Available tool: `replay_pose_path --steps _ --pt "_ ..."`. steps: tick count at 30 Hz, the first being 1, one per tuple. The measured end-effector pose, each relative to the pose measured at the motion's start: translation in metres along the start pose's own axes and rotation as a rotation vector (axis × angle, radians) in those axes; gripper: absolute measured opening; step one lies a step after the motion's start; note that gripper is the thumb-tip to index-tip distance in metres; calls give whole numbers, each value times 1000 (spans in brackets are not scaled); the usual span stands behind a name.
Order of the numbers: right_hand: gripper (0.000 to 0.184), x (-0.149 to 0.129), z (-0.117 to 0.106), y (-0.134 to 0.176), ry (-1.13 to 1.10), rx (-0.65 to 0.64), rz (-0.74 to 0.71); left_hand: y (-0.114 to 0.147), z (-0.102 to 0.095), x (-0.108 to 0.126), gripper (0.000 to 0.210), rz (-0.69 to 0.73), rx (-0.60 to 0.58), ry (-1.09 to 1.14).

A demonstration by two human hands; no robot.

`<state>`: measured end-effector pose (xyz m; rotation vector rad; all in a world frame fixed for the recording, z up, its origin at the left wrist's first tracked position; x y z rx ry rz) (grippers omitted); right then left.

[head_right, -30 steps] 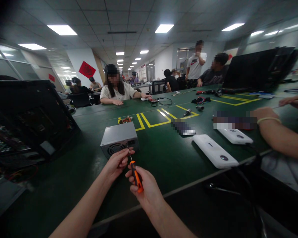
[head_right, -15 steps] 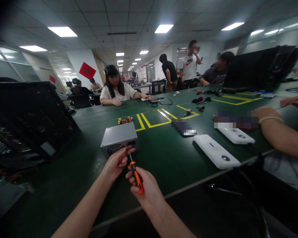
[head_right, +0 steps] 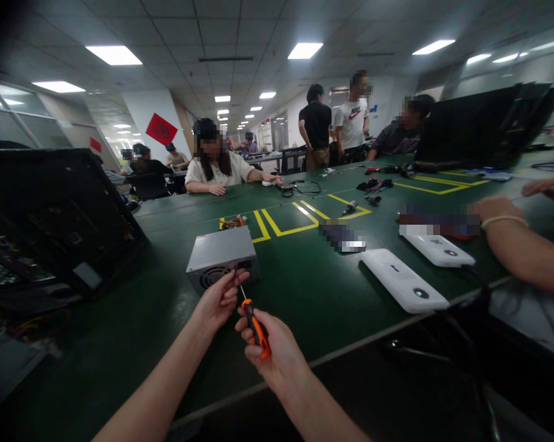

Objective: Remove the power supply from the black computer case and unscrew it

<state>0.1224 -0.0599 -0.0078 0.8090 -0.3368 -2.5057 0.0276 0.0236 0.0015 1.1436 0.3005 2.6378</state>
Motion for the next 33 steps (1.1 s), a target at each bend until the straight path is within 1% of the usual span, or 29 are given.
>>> replay_pose_path --steps 5,10,16,24,30,33 --pt "18 -2 -1 0 -30 -9 15 -1 0 -2 15 -25 -15 58" --pt "18 -3 -1 -1 -50 -25 16 -2 1 -3 14 -26 -16 66" --pt "18 -3 1 -2 -53 7 -4 -2 3 -3 14 -17 -8 25" --pt "23 -1 9 -1 -50 38 -6 4 4 -1 17 6 39 -37" --pt "14 2 11 -4 -30 48 -30 5 -1 -2 20 52 40 -133" --pt "12 6 11 -4 25 68 -79 4 -3 -1 21 93 53 -174"
Point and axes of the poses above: each hand's wrist, its own y-axis away from the middle knuckle, its own z-axis out of the palm, x = y × z, the point moved 5 cm from there along -y, towards the middle knuckle, and after that the axes turned 5 degrees about y, right-handed, at the moved point
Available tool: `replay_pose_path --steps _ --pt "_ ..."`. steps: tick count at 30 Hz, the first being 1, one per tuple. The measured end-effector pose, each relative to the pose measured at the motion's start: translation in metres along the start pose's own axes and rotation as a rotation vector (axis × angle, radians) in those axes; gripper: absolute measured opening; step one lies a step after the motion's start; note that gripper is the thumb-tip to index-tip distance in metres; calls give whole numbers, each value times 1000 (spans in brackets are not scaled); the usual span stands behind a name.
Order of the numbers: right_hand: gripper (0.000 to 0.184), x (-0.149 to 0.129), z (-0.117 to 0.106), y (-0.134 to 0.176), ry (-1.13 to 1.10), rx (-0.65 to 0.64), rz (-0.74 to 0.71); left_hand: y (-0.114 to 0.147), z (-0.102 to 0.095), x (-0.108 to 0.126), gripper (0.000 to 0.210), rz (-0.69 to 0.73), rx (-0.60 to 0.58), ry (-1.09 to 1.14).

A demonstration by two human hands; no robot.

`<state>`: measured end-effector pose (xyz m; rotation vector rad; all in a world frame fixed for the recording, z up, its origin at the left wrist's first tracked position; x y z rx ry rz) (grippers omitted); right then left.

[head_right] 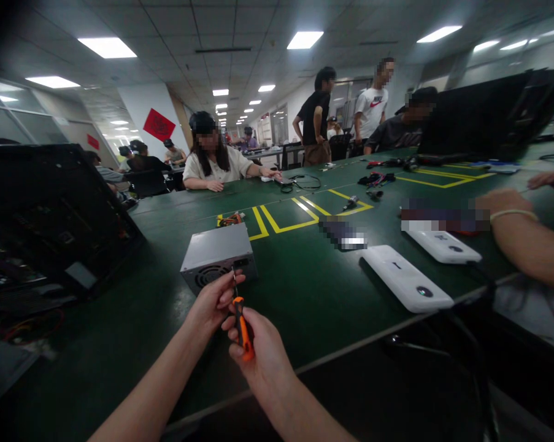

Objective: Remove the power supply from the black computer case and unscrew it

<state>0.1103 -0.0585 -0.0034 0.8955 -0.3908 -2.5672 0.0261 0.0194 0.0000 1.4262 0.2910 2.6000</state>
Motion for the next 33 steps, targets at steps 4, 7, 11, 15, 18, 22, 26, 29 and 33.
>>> replay_pose_path --steps 4,7,11,15,18,22,26,29,33 --pt "23 -3 -2 8 132 25 -159 -1 3 3 16 40 1 -4" --pt "27 -6 -2 12 188 28 -194 -1 3 4 15 53 9 7" --pt "13 -3 -1 7 99 55 -24 1 0 2 21 27 -4 -55" --pt "25 -9 0 10 295 -54 -125 4 1 2 23 18 -48 -122" --pt "54 -25 -3 25 793 -136 -553 3 5 3 22 36 -47 -112" --pt "37 -38 -1 39 1405 -345 -977 1 5 4 27 41 -56 -171" --pt "34 -62 7 31 1561 -493 -1098 12 -2 23 26 354 -2 -577" --pt "20 -76 17 24 1589 -577 -1125 33 -1 47 14 801 134 -940" --pt "21 -77 15 19 1630 -725 -1031 43 9 60 29 1124 211 -1305"
Point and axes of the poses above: each hand's wrist, its own y-axis away from the middle knuckle, its own z-axis out of the palm, x = y × z, the point moved 5 cm from there along -y, towards the middle knuckle, and after that the axes turned 5 degrees about y, right-handed, at the moved point
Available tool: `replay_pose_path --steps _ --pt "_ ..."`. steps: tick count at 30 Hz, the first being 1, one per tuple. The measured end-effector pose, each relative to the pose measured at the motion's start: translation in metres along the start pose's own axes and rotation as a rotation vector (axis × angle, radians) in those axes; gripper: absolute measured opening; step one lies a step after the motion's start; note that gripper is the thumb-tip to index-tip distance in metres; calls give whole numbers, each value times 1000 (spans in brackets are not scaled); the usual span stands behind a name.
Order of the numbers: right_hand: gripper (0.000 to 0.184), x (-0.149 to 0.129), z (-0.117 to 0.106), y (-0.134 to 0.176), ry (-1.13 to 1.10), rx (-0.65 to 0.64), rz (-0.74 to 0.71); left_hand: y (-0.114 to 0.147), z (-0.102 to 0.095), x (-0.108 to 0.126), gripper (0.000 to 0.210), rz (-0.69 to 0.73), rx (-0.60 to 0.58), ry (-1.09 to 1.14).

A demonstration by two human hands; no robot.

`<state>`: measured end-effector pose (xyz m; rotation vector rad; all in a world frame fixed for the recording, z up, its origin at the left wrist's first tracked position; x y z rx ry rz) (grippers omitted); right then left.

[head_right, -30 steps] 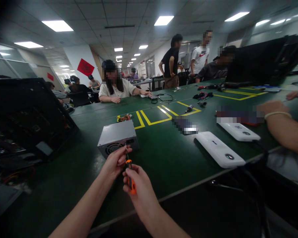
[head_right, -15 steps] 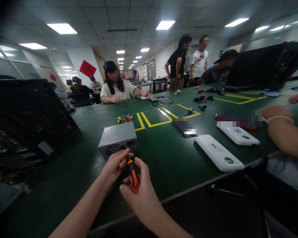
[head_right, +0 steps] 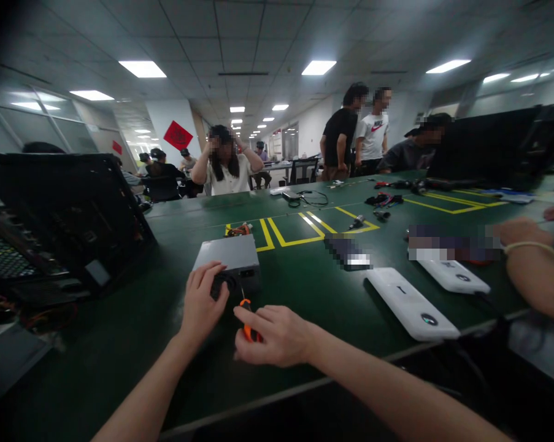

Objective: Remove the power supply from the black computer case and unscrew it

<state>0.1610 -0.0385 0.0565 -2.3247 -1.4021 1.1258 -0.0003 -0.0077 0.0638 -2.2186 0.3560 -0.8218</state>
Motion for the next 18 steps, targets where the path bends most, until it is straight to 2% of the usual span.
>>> replay_pose_path --steps 3,5,9,13,15,18 --pt "32 -2 5 6 76 -55 -89 -6 11 0 43 123 -119 -147" --pt "35 -5 9 8 154 -74 -136 -8 17 -4 45 122 -155 -217" --pt "31 -10 14 6 217 -16 -235 -8 18 -7 42 91 -152 -301" --pt "37 -16 17 7 363 108 -448 -8 15 -7 42 105 -154 -349" --pt "40 -20 21 8 492 106 -552 -7 13 -7 42 104 -147 -370" --pt "35 -22 23 6 635 90 -594 -7 11 -8 41 107 -142 -391"
Point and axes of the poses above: each hand's wrist, its own y-axis away from the middle knuckle, its own z-axis out of the palm, x = y × z, the point moved 5 cm from there along -y, towards the middle knuckle, and after that the axes turned 5 degrees about y, right-handed, at the moved point
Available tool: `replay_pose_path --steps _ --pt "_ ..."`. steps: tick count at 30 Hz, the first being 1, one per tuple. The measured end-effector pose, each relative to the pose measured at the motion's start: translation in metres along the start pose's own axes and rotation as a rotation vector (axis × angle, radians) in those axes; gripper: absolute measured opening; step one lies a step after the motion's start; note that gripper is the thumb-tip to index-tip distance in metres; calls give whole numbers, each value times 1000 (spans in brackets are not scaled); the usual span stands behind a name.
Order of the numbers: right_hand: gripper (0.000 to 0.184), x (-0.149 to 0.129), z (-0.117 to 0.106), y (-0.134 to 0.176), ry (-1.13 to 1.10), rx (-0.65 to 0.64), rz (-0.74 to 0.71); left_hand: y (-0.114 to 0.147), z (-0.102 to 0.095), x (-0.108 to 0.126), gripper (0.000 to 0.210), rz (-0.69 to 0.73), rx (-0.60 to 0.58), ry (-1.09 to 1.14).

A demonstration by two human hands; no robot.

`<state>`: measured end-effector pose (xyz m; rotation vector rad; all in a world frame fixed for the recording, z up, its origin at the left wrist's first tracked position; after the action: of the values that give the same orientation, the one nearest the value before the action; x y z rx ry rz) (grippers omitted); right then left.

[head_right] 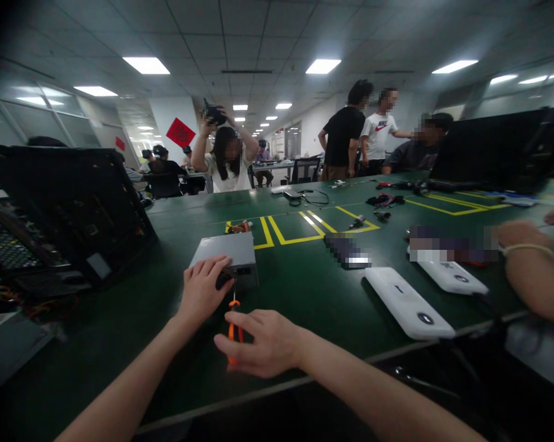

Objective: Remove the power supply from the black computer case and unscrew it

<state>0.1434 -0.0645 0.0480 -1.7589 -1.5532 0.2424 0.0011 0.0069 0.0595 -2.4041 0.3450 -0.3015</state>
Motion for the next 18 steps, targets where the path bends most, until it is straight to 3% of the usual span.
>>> replay_pose_path --steps 4,7,10,14,18 --pt "28 1 -3 2 34 73 21 2 -3 -5 41 -23 12 -19" --pt "35 4 -4 5 -21 114 85 3 -4 -9 40 -39 21 -31" --pt "41 3 -1 3 -79 44 75 4 -4 -12 41 -34 23 -23" --pt "37 -2 6 -4 -10 -65 29 3 -2 -15 41 -16 17 -12" --pt "31 -4 9 -9 25 44 45 2 -1 -17 41 5 20 11"
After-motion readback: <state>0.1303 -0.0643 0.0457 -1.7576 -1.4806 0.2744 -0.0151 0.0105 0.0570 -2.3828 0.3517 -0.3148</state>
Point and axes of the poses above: each hand's wrist, its own y-axis away from the middle knuckle, its own z-axis out of the palm, x = y × z, the point moved 5 cm from there along -y, towards the middle knuckle, and after that the axes turned 5 degrees about y, right-handed, at the moved point
